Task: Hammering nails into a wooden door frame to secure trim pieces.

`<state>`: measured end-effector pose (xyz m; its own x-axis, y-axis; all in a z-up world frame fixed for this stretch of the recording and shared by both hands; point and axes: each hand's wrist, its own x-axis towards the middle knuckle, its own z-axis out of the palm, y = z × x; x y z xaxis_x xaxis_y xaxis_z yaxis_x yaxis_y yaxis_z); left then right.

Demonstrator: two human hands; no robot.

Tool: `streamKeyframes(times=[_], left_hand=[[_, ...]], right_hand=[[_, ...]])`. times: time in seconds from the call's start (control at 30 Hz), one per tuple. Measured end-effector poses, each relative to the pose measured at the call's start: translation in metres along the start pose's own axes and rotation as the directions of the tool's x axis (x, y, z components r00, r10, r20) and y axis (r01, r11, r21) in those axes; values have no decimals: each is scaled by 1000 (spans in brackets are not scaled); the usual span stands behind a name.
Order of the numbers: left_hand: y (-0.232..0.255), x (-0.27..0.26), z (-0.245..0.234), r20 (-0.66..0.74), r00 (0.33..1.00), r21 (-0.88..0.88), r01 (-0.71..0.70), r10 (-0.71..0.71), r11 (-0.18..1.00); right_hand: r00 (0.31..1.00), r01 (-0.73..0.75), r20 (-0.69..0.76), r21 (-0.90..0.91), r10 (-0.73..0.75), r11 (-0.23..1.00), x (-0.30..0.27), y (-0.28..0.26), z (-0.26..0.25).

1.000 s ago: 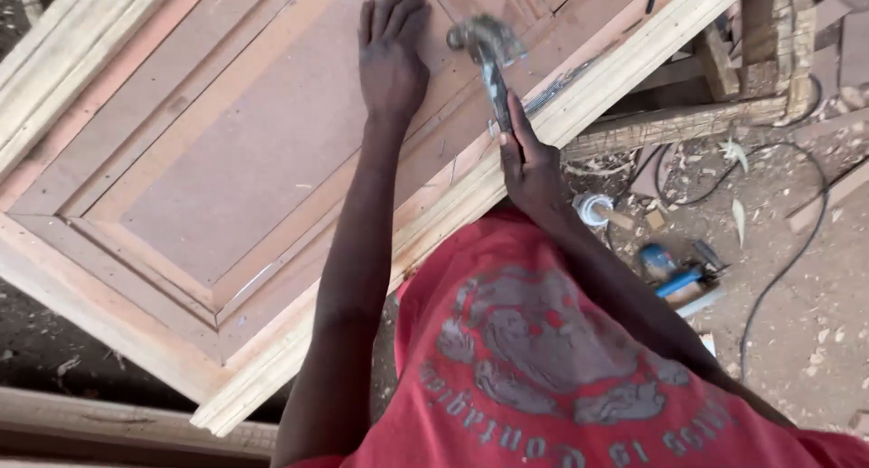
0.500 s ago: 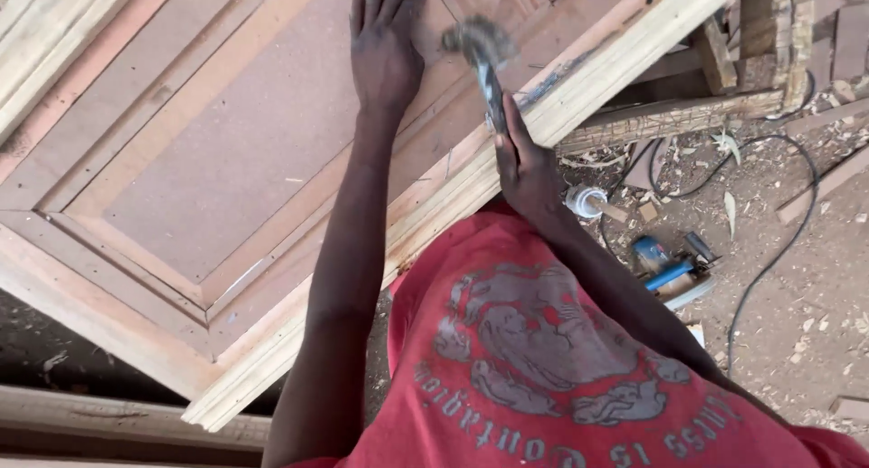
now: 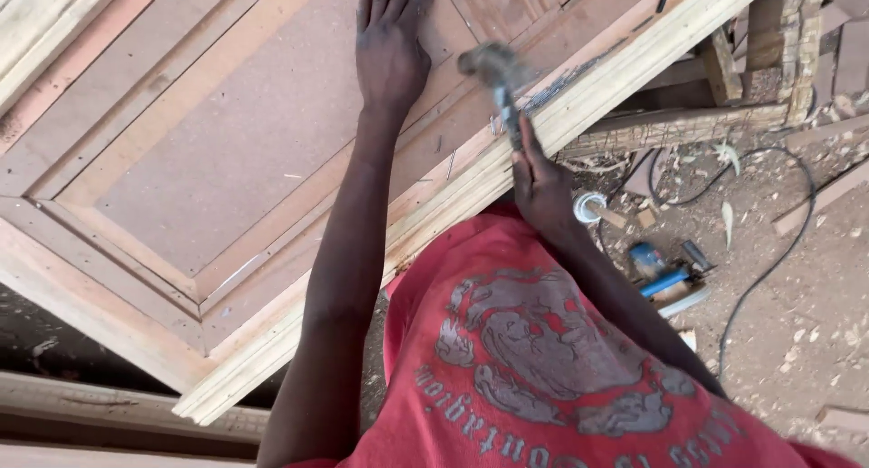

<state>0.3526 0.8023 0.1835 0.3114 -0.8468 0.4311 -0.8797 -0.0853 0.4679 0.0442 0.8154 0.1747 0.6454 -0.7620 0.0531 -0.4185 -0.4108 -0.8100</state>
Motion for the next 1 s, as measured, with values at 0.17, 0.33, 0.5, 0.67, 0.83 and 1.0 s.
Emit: streamKeyframes(times=[0.17, 0.33, 0.5, 0.67, 0.83, 1.0], left_hand=[[0, 1, 1, 32, 999, -7, 14, -14, 1000], [5, 1, -2, 41, 999, 73, 20, -23, 997], [-1, 3, -1, -14, 999, 20, -52, 52, 998], [-16, 7, -2, 64, 997, 10, -32, 31, 999], [6, -32, -1, -139, 975, -394, 107, -174, 913], [69, -93, -36, -15, 948, -196, 309, -318, 931]], right_hand=[[984, -159, -58, 131, 168, 978, 23, -46, -40], [720, 436, -619, 54, -313, 898, 36, -46, -57], [979, 163, -135, 67, -153, 984, -6, 23, 2], [991, -132, -17, 47, 133, 990, -6, -22, -6], [983, -46, -163, 254, 90, 966, -19, 20, -16], [957, -127, -214, 300, 197, 945, -21, 26, -41]])
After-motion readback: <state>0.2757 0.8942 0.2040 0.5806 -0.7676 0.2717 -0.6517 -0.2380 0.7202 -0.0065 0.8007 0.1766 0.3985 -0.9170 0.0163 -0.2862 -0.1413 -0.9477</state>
